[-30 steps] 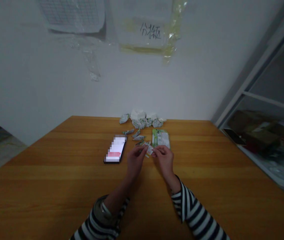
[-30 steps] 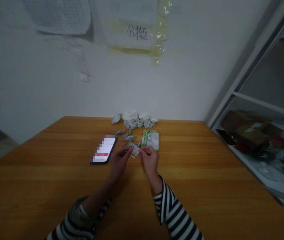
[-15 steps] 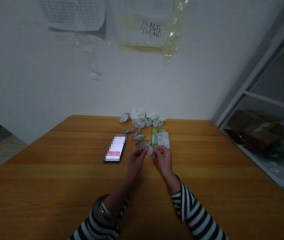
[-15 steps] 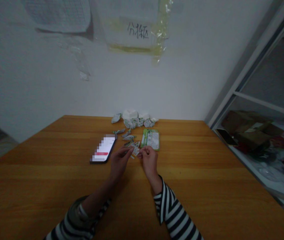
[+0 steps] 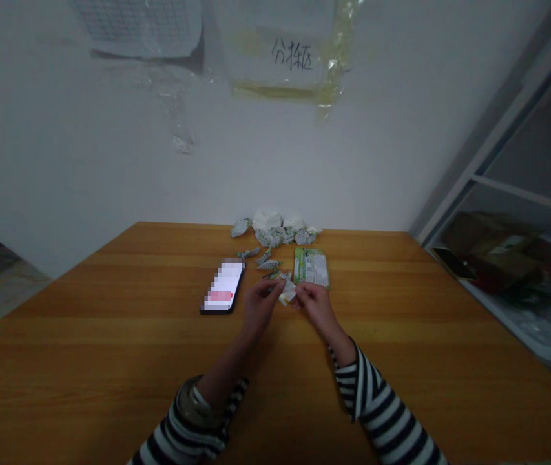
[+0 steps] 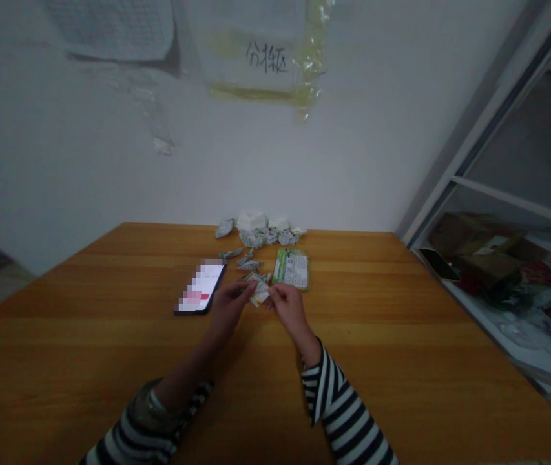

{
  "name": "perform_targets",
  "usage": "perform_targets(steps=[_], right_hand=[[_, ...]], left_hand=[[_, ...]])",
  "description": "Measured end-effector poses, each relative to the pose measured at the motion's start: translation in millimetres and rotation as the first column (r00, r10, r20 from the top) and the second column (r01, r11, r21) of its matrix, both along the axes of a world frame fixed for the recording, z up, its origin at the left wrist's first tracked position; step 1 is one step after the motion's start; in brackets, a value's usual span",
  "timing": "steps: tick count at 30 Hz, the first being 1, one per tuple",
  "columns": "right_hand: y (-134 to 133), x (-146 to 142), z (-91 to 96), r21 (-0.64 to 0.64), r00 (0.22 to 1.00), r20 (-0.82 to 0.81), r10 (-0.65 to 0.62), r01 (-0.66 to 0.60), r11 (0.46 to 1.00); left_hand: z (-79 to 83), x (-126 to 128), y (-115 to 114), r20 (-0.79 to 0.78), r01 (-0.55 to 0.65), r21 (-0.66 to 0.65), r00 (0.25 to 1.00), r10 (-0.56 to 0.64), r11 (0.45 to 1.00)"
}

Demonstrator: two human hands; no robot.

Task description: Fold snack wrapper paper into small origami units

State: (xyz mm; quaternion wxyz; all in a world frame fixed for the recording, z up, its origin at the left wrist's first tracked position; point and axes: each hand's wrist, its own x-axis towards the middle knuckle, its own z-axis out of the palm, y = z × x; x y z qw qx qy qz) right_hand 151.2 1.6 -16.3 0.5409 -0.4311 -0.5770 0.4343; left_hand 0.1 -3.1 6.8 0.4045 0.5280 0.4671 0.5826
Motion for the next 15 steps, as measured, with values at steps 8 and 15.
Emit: perform_targets(steps=[8, 15], right_hand=[[-4, -11, -2.5, -0.043, 0.998, -0.067, 0.01, -0.013, 0.999], [-11, -23, -2.1, -0.075, 0.985, -0.169, -0.033, 0.02, 0.997]], left_hand=[[-1.2, -1, 1, -0.006, -0.084, -0.027, 0.996, 0.084, 0.996], [-4.6, 1, 1, 0.028, -0.122, -0.028, 0.992, 0.122, 0.992]])
